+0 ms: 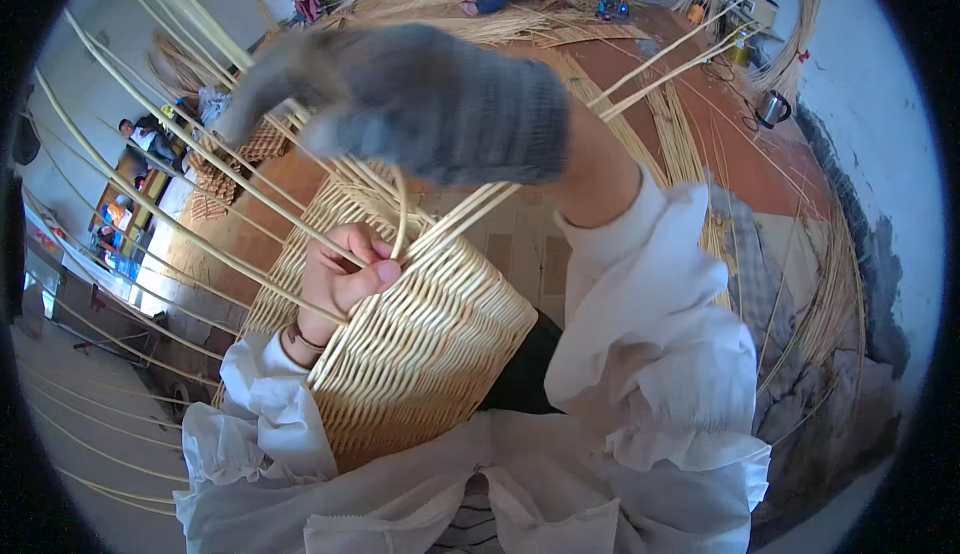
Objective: Weaving a large rectangular basket using wood or bamboo strips and measuring dimensions with a tape.
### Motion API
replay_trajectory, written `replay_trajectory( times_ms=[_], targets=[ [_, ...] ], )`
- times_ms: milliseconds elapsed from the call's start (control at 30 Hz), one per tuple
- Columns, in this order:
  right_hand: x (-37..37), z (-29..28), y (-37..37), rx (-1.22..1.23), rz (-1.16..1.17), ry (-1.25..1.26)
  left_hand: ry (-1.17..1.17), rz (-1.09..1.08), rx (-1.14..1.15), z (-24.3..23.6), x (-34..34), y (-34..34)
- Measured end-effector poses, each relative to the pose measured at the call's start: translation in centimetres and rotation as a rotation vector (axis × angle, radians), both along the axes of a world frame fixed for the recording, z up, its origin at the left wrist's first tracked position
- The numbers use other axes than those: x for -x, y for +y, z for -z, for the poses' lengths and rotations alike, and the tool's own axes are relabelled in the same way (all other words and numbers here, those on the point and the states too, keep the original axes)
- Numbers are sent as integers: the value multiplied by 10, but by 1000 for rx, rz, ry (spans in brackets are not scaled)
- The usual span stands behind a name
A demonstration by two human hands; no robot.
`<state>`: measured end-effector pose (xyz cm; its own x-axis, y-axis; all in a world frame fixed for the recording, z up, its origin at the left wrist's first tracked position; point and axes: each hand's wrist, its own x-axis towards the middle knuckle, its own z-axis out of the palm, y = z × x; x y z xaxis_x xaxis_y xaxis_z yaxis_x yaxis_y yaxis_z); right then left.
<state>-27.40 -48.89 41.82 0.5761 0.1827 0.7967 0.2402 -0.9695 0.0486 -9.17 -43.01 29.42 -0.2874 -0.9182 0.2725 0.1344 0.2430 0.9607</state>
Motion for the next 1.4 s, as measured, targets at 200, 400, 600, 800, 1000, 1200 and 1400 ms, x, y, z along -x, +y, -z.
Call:
replay_trajectory(
  times_ms=[200,400,600,800,1000,1200,1400],
  targets=[
    [-15,43,7,-101,784,-520,60,37,-51,6,3,-8],
    [15,20,23,22,621,-121,-9,76,-1,-1,0,-8],
    [-8,56,33,-183,854,-266,-13,81,-45,-2,-7,-11],
    [-3,133,14,25,781,-3,-172,240,86,0,-31,-54],
    [-16,133,-12,-40,755,-68,-328,315,-556,-46,-74,-55],
    [-20,137,-5,-26,860,-55,-1209,-424,293,-20,-60,56],
    [-28,118,17,-138,951,-21,-1409,-852,549,-10,-33,69]
  ],
)
